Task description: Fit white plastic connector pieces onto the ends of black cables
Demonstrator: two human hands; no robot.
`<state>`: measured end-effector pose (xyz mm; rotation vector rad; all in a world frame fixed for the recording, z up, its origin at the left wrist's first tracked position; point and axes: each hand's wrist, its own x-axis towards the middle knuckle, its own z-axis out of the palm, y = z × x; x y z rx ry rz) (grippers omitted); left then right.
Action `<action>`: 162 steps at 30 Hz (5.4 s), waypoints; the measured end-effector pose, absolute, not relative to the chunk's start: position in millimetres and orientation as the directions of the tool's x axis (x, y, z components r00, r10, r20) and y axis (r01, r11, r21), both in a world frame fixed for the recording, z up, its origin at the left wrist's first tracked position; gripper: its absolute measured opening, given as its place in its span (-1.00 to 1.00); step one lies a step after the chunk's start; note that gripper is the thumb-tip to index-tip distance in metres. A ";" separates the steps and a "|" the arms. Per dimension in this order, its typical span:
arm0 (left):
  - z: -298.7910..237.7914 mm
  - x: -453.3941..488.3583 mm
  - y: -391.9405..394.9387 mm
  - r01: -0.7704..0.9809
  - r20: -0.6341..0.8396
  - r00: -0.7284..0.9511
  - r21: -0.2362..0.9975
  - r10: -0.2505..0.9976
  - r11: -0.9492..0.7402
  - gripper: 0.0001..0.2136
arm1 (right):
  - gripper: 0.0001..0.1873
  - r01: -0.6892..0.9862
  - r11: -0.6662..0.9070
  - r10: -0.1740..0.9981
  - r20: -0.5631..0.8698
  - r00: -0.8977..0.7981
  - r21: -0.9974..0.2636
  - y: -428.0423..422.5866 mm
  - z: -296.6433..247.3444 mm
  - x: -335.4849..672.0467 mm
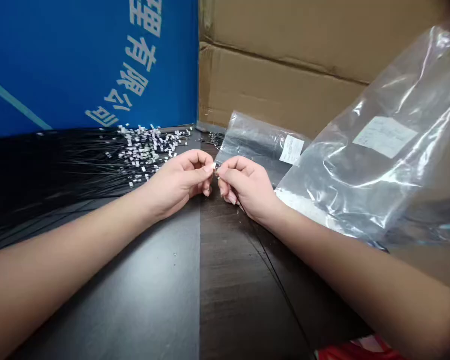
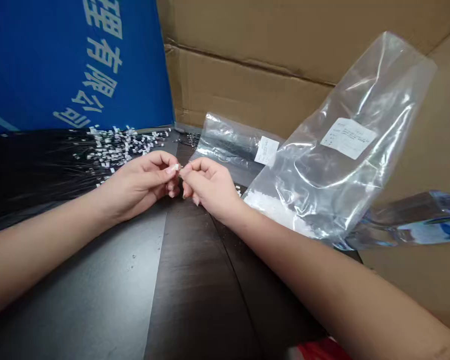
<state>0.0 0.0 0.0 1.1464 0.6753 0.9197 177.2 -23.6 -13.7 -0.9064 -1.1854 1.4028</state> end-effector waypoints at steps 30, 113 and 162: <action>-9.8 3.4 -3.3 -0.133 0.195 0.357 0.979 0.913 -0.157 -0.72 | -0.89 -0.205 -0.007 0.976 0.037 -0.213 -0.979 -23.3 -9.7 180.7; 1.3 -3.5 -4.9 0.210 0.160 0.238 0.954 0.958 -0.212 -0.86 | -0.58 -0.264 0.065 0.965 0.128 -0.231 -0.962 -17.3 -22.4 177.4; 7.0 -17.7 -28.0 0.456 0.530 0.450 0.556 0.719 -0.695 -0.77 | -0.91 -0.118 -0.005 0.940 0.036 -0.340 -0.993 -29.4 -13.1 177.1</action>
